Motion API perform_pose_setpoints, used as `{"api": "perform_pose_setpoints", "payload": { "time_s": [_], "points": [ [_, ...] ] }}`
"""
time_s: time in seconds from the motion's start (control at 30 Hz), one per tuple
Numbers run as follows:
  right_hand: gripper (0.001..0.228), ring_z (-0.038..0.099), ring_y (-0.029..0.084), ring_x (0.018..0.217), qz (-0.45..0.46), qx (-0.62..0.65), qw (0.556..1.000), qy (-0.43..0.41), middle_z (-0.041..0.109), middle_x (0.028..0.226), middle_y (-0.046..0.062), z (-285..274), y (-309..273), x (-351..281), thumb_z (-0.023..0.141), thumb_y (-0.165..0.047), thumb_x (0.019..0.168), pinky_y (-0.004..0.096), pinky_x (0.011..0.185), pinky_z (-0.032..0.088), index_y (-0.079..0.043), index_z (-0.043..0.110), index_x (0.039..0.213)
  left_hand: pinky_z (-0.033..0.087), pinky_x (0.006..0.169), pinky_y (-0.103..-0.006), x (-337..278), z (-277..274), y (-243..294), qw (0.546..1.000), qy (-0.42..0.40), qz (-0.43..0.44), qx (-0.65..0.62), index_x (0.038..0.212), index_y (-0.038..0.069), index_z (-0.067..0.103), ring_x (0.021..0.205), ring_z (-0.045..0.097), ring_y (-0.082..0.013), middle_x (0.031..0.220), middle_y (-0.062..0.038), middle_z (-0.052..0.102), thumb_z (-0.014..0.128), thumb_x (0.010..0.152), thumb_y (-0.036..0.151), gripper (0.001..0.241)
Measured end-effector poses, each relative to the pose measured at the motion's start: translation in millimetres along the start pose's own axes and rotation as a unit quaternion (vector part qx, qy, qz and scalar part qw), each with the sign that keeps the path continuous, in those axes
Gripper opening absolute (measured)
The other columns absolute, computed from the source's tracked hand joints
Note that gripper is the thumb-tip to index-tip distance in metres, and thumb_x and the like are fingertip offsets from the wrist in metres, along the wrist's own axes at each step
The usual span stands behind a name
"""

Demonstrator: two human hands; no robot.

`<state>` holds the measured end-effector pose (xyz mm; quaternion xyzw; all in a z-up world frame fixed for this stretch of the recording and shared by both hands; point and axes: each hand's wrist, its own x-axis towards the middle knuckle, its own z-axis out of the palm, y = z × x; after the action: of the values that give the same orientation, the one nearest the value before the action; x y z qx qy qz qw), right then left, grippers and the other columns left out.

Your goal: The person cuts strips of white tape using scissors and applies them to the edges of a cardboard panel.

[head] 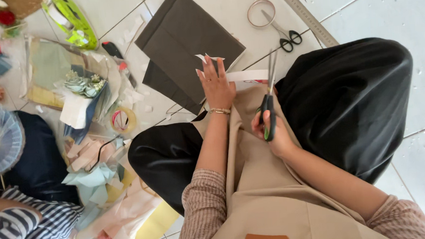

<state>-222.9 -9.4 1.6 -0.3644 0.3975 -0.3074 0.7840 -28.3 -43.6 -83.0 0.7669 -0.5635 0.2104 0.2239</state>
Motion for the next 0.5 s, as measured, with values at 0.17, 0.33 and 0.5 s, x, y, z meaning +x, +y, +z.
{"api": "perform_pose_setpoints", "payload": {
  "time_s": [0.17,0.33,0.5],
  "points": [
    [0.057,0.039,0.012,0.032,0.161,0.003,0.987,-0.021,0.052,0.053,0.011,2,13,-16,0.041,-0.051,0.097,0.016,0.029,0.022,-0.004,0.055,0.068,0.031,0.1,-0.0627,10,3,-3,0.995,0.067,0.043,0.062,0.144,0.012,0.024,0.131,0.035,-0.0414,0.146,-0.025,0.026,0.045,0.082,0.01,0.066],
    [0.06,0.038,0.014,0.029,0.239,-0.02,0.969,-0.062,0.051,0.051,0.016,5,5,-29,0.046,-0.052,0.095,0.017,0.026,0.02,0.0,0.055,0.066,0.031,0.102,-0.061,18,4,-7,0.989,0.092,0.072,0.093,0.143,0.014,0.026,0.131,0.036,-0.0392,0.144,-0.023,0.03,0.037,0.087,0.007,0.058],
    [0.062,0.036,0.012,0.029,0.25,-0.032,0.967,-0.046,0.051,0.05,0.016,15,-2,-22,0.051,-0.054,0.092,0.016,0.026,0.02,0.0,0.054,0.061,0.028,0.104,-0.0592,19,-1,-7,0.987,0.104,0.072,0.1,0.143,0.012,0.026,0.131,0.037,-0.0377,0.145,-0.023,0.03,0.028,0.089,0.001,0.055]
  ]
}}
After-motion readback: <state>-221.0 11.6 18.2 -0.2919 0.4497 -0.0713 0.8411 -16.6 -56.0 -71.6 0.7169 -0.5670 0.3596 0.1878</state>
